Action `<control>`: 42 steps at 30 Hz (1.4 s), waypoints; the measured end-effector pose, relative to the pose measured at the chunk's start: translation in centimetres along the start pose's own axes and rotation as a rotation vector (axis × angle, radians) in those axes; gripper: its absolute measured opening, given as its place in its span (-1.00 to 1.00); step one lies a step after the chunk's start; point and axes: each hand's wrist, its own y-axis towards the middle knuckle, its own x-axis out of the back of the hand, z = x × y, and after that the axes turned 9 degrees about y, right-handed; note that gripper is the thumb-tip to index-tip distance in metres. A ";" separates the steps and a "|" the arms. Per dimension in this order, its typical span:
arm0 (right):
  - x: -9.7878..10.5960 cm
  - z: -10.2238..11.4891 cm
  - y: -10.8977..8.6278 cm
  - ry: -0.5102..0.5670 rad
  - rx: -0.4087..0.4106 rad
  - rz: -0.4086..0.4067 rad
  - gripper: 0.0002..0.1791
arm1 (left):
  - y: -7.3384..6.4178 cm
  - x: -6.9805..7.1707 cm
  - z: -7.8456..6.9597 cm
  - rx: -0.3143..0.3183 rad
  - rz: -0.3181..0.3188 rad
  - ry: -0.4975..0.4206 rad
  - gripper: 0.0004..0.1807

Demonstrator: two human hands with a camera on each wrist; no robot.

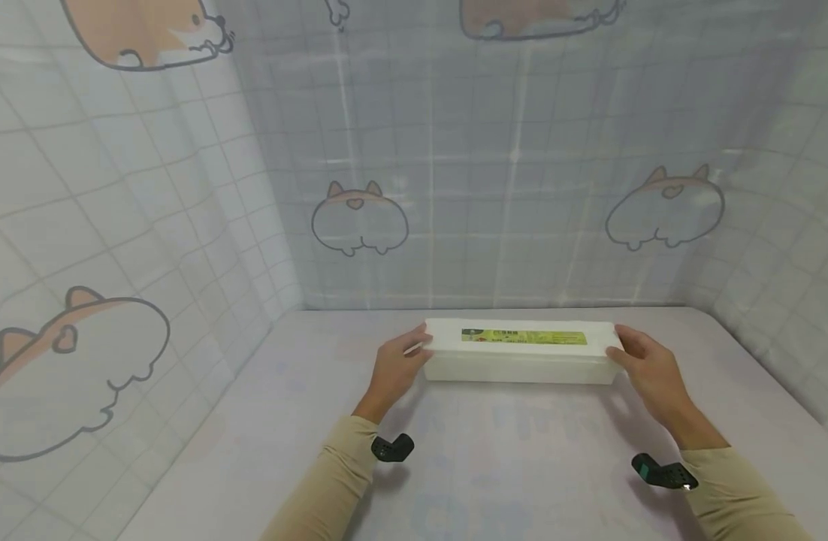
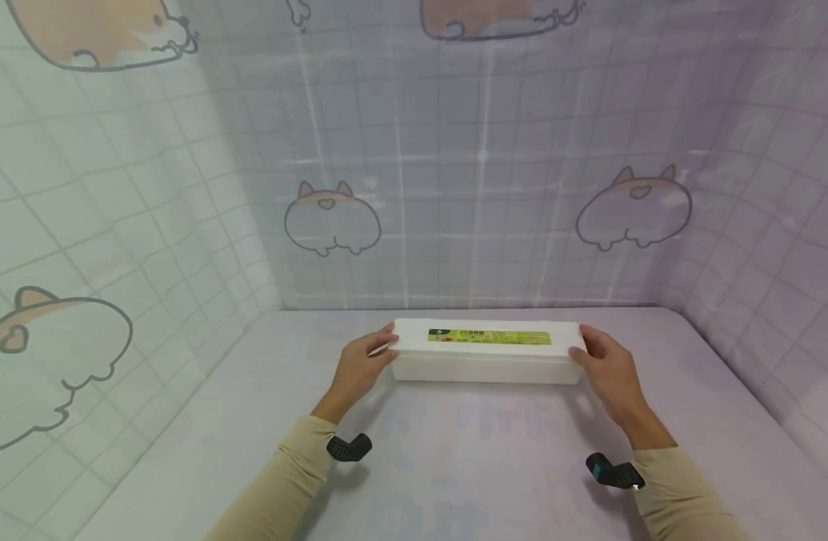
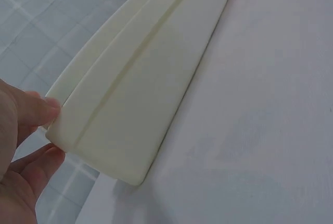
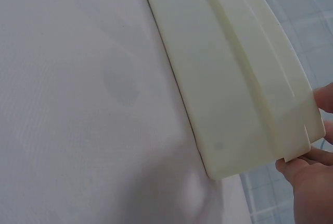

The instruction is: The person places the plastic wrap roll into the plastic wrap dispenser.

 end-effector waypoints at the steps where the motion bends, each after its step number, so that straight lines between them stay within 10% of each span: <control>1: 0.0 0.0 0.0 0.000 0.002 0.001 -0.26 | 0.0 0.0 0.0 0.003 -0.001 0.005 -0.70; 20: 0.7 -0.4 0.2 -0.077 0.040 0.120 -0.14 | 0.0 -0.4 0.1 0.054 0.020 0.047 -0.69; 42: 0.6 -0.3 0.2 -0.116 -0.024 0.049 -0.03 | 0.3 -0.5 0.8 0.030 0.023 0.073 -0.67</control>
